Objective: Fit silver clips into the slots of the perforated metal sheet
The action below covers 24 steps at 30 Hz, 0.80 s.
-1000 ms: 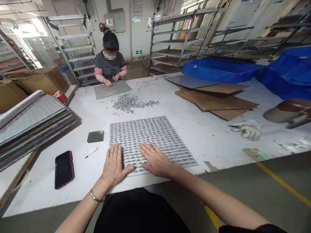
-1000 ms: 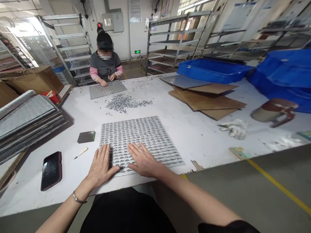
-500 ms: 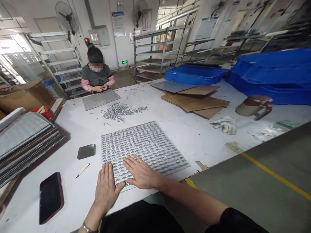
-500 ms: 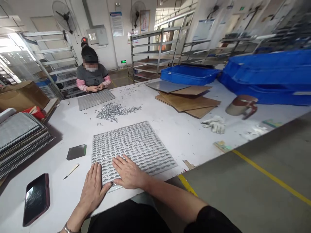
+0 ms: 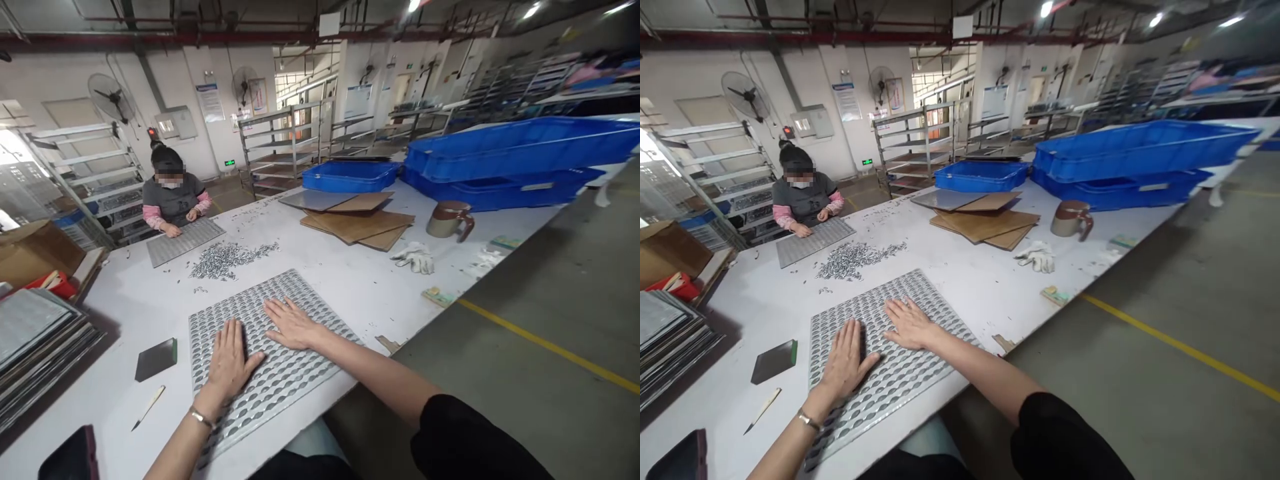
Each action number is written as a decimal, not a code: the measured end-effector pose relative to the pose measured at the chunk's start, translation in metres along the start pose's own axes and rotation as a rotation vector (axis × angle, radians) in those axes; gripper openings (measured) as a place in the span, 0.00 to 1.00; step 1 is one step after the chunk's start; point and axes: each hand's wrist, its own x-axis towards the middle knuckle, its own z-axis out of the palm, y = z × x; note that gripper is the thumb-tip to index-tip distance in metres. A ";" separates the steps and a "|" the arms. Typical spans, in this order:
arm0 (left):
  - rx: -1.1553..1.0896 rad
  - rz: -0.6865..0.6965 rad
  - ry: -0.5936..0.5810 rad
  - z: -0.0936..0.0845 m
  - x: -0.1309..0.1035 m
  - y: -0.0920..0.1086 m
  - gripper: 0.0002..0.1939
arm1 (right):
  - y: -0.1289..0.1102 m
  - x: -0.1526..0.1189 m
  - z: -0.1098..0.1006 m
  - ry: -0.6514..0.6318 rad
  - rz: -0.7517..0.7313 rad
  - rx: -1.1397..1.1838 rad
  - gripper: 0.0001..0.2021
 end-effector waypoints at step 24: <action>-0.042 -0.128 -0.170 0.049 0.142 0.005 0.39 | 0.110 0.084 0.004 -0.061 0.247 -0.002 0.35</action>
